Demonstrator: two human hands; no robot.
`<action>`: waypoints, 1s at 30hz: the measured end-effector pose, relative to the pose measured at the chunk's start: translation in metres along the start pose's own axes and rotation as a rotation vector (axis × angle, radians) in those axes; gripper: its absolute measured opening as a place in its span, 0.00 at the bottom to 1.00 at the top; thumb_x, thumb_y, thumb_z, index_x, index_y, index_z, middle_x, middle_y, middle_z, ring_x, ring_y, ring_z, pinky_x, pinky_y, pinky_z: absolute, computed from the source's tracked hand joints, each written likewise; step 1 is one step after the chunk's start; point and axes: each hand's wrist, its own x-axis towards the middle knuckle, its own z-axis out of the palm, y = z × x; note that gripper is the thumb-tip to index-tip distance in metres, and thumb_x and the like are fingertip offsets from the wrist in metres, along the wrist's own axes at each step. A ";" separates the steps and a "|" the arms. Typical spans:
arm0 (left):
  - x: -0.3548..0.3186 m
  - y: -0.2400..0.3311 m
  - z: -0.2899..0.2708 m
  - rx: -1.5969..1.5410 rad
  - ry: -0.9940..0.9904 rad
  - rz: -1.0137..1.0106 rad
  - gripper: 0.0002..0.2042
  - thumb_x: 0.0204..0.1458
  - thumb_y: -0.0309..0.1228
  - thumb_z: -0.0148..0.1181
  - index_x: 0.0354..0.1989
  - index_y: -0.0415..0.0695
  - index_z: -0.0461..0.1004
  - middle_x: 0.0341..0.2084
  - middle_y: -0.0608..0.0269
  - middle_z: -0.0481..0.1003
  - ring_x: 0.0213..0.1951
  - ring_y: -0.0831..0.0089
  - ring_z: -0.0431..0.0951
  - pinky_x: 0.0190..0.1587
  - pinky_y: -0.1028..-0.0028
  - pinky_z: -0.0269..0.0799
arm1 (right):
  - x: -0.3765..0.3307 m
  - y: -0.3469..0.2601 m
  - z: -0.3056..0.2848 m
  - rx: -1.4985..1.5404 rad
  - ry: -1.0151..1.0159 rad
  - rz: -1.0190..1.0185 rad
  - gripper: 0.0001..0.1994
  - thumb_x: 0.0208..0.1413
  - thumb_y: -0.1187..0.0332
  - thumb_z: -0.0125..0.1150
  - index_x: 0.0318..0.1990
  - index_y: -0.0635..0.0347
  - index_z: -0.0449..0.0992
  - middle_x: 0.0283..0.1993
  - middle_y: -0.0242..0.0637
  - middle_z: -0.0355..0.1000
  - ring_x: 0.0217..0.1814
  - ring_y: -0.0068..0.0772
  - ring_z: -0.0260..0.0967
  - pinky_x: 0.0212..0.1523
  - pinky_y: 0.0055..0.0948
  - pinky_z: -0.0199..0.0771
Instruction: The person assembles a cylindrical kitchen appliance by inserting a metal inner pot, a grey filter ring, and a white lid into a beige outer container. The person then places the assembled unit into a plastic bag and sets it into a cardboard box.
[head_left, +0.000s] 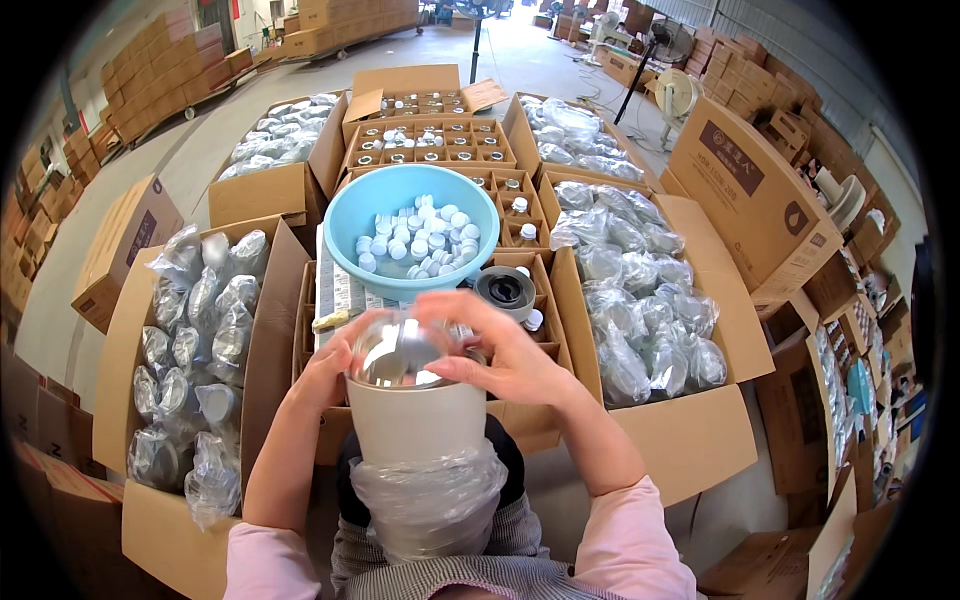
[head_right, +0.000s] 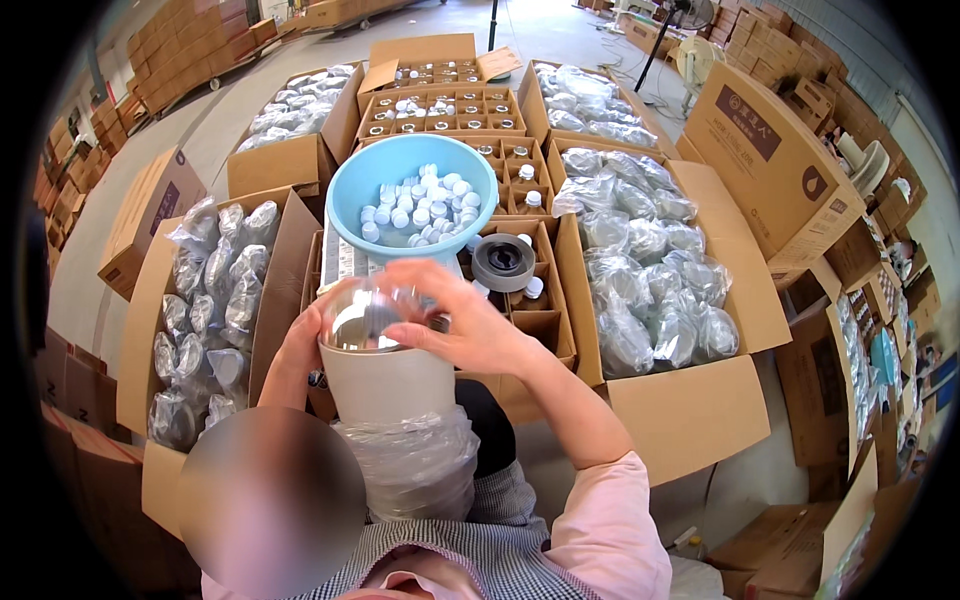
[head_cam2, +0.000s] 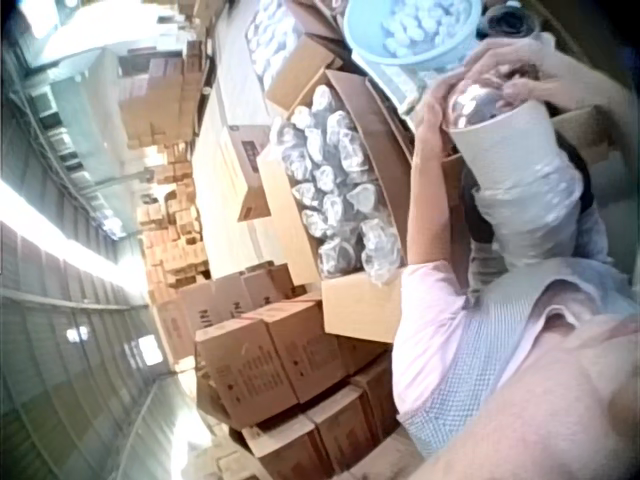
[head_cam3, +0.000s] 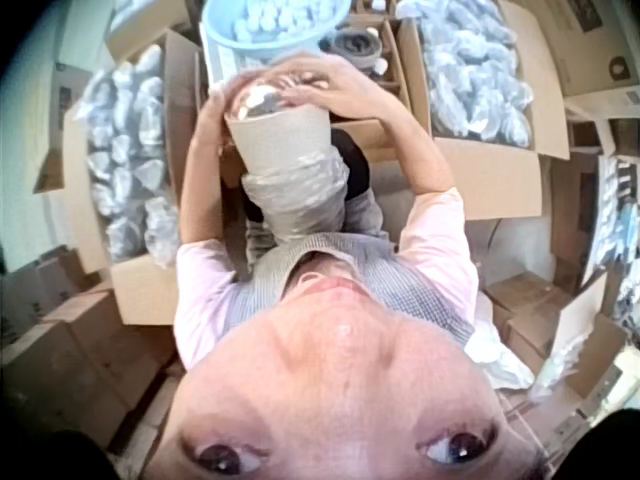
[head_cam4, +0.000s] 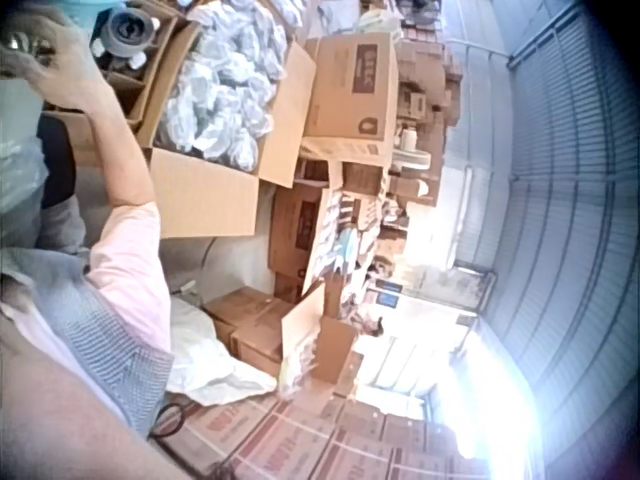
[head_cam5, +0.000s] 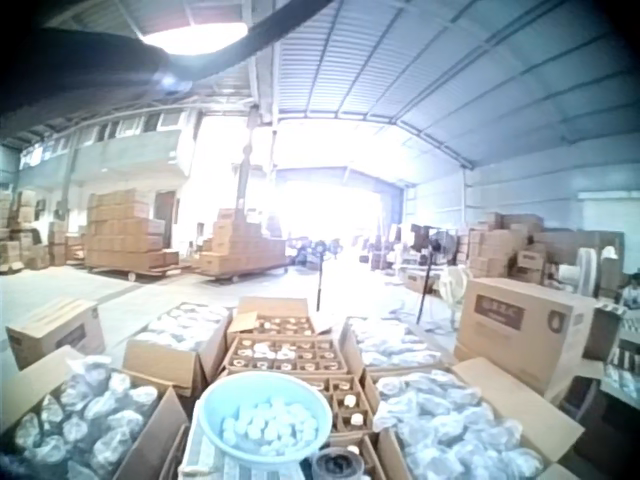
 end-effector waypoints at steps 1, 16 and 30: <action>0.003 0.006 0.011 0.215 0.040 0.000 0.46 0.49 0.63 0.56 0.68 0.40 0.54 0.63 0.52 0.60 0.65 0.65 0.60 0.64 0.66 0.59 | 0.000 0.010 0.003 0.077 -0.048 -0.065 0.23 0.54 0.61 0.67 0.57 0.55 0.73 0.61 0.37 0.66 0.57 0.34 0.67 0.53 0.31 0.71; -0.012 -0.004 0.042 0.106 0.277 0.144 0.34 0.59 0.43 0.52 0.69 0.38 0.51 0.64 0.47 0.58 0.68 0.58 0.56 0.66 0.61 0.55 | 0.061 -0.023 -0.003 -0.729 -0.597 0.207 0.29 0.56 0.39 0.54 0.29 0.62 0.80 0.36 0.44 0.76 0.39 0.43 0.75 0.40 0.37 0.74; -0.013 -0.005 0.071 0.753 0.413 0.432 0.26 0.58 0.48 0.52 0.50 0.33 0.75 0.43 0.50 0.76 0.44 0.66 0.75 0.48 0.70 0.69 | 0.041 0.004 -0.010 -0.362 -0.520 0.110 0.17 0.54 0.57 0.62 0.37 0.65 0.81 0.30 0.44 0.77 0.33 0.36 0.75 0.36 0.33 0.73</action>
